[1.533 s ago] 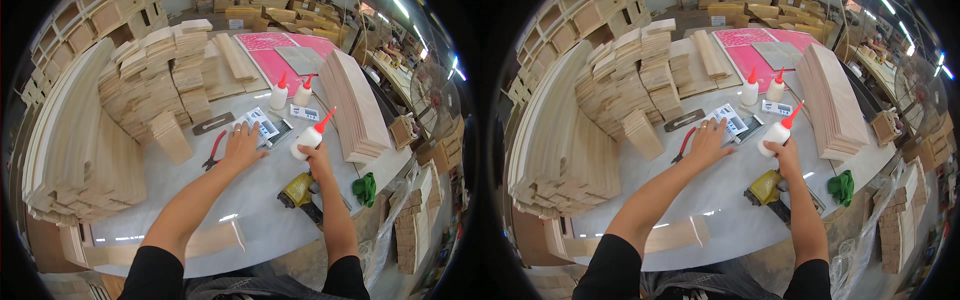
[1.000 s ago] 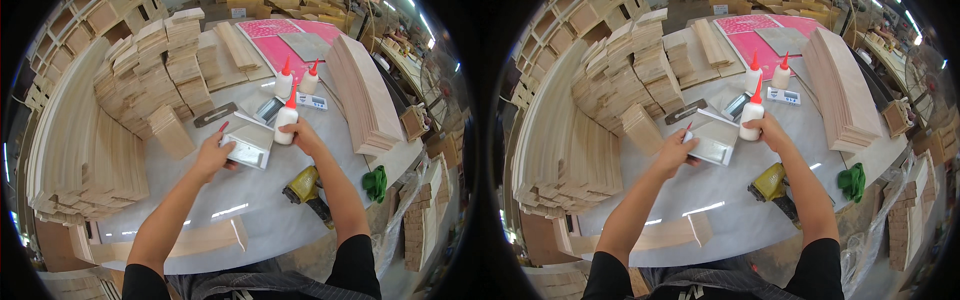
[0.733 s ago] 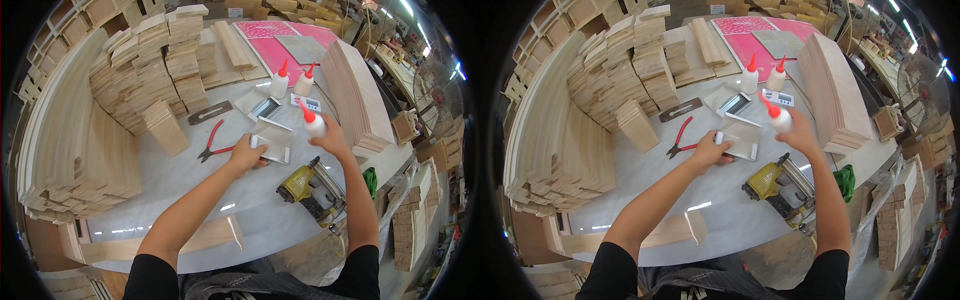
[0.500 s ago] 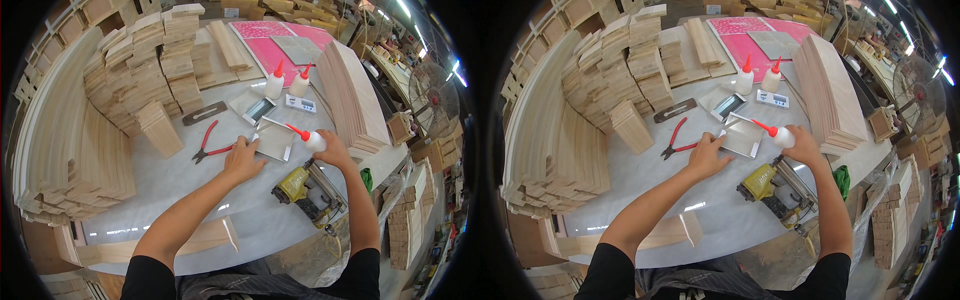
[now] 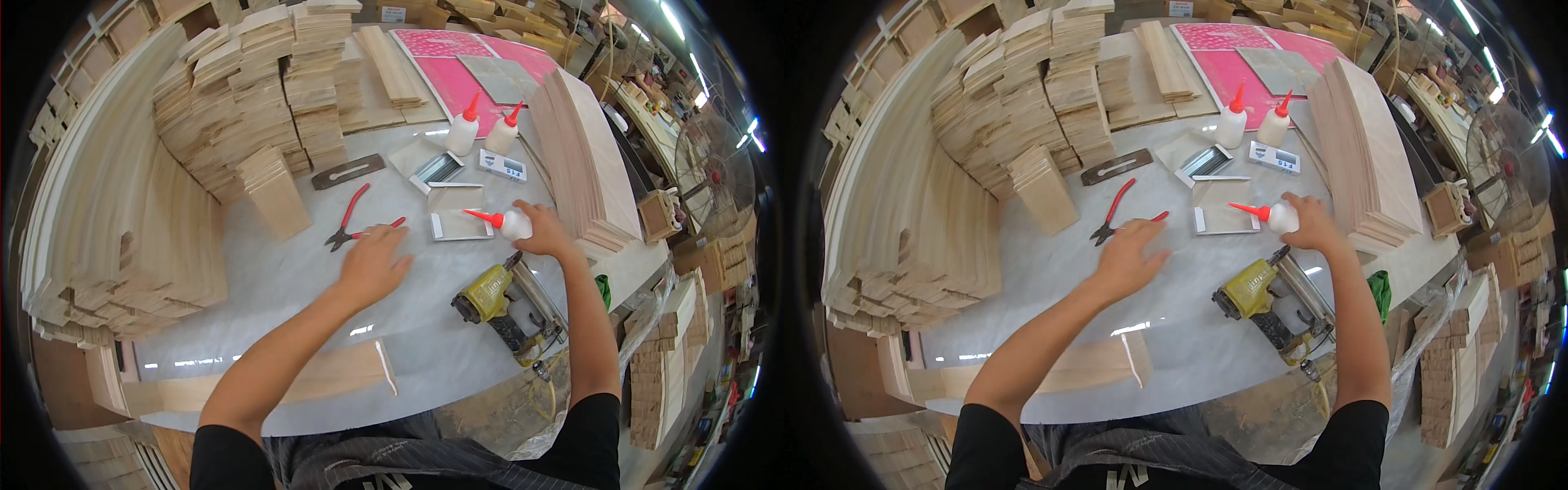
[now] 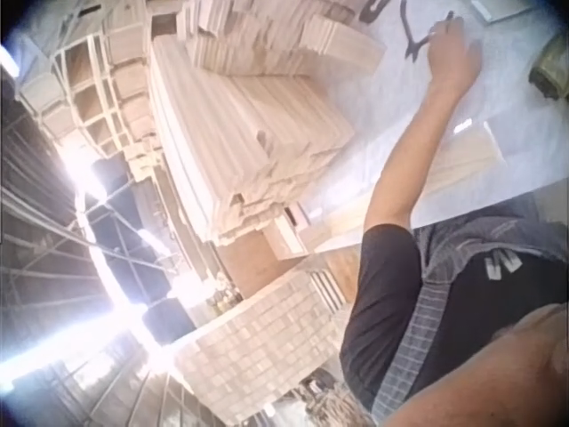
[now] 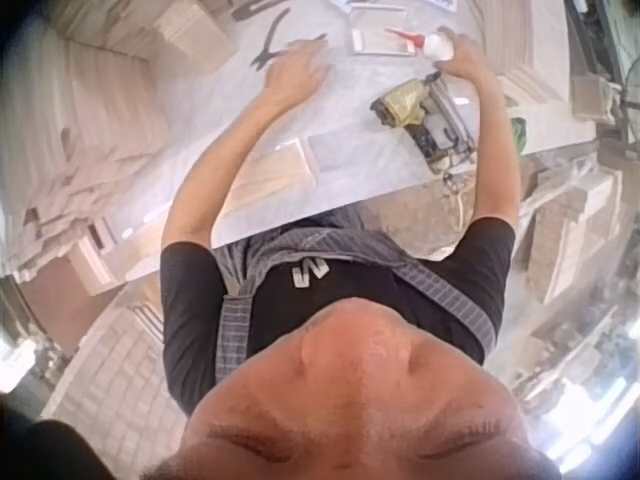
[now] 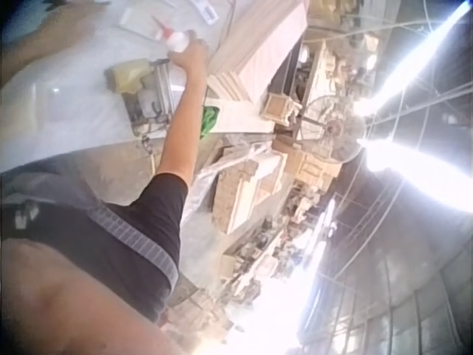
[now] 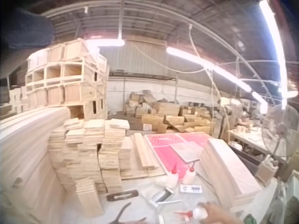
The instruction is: Assemble a wooden box using wood glue and a pneumatic nail gun.
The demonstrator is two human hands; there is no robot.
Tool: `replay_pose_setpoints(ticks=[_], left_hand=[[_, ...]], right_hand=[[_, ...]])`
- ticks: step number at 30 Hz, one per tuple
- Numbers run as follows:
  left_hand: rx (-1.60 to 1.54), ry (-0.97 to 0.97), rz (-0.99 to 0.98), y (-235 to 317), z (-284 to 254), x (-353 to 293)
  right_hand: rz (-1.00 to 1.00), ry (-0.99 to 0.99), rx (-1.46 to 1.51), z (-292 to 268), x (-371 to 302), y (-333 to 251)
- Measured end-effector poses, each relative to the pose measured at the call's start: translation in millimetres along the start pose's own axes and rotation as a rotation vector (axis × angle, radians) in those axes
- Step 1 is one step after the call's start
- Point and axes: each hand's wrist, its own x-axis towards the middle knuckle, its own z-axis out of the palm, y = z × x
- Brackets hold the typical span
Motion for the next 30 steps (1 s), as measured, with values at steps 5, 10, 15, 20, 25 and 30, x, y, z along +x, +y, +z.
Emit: replay_pose_setpoints(ticks=[5,10,15,20,25,30], left_hand=[[0.031,0.202,-0.154,0,-103,-96],[0.112,0.307,-0.239,25,-179,-193],[0.501,0.651,-0.064,65,-298,-233],[0.746,0.852,-0.296,79,-442,-209],[0.880,0.488,-0.684,26,-545,-153],[0.594,0.458,-0.790,-33,-557,-173]], right_hand=[[-0.177,0.281,0.036,-19,-15,-14],[-0.234,0.413,0.389,-43,-106,-104],[-0.253,0.114,0.915,-24,-157,-166],[-0.214,0.175,0.989,-2,-168,-191],[-0.243,0.190,0.879,-8,-183,-196],[-0.164,0.281,0.769,-6,-207,-171]])
